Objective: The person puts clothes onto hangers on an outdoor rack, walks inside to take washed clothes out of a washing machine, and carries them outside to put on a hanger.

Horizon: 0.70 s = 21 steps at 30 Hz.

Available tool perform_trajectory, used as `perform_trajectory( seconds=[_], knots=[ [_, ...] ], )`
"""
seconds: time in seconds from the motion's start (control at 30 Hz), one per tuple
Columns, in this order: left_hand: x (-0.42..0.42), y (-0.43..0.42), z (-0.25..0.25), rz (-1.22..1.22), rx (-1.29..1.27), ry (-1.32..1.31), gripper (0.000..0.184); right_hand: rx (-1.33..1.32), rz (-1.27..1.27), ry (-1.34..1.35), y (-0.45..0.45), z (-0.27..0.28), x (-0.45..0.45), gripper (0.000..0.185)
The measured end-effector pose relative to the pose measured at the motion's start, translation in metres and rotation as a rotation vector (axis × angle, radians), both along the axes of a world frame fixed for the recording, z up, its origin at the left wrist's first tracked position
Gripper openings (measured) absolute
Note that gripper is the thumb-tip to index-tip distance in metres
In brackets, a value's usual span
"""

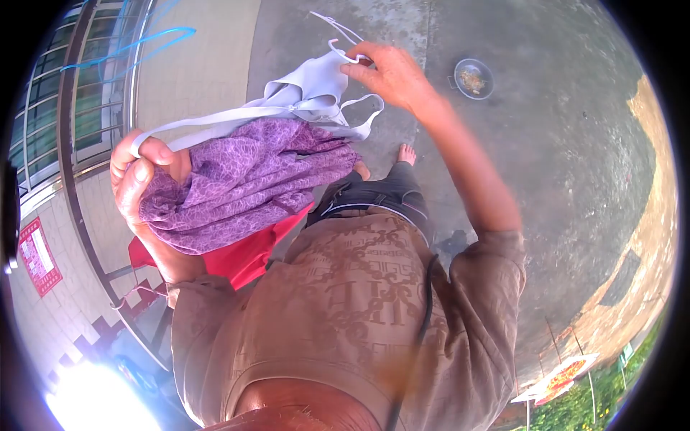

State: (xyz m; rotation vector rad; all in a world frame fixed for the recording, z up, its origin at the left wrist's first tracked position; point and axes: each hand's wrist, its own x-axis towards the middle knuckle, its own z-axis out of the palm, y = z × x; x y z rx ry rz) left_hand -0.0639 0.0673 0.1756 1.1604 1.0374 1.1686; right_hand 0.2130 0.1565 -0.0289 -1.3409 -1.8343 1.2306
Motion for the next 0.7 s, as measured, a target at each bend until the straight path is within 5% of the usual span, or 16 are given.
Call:
perform_trajectory(
  seconds=[0.2,0.43,0.6,0.7],
  knots=[
    [0.012,-0.003,0.004,0.074,0.125,-0.076,0.028,0.027,-0.058,-0.128,-0.034,-0.100,0.026,0.035],
    [-0.003,0.001,0.012,0.026,0.064,-0.063,0.021,-0.318,-0.136,0.193,-0.051,-0.131,0.031,0.038],
    [-0.023,0.002,0.022,0.070,0.109,0.155,0.022,-0.329,-0.118,0.345,-0.043,-0.100,0.010,0.043],
    [-0.021,-0.006,0.019,0.117,0.110,0.033,0.022,-0.476,-0.211,0.525,-0.024,-0.049,0.017,0.045]
  ],
)
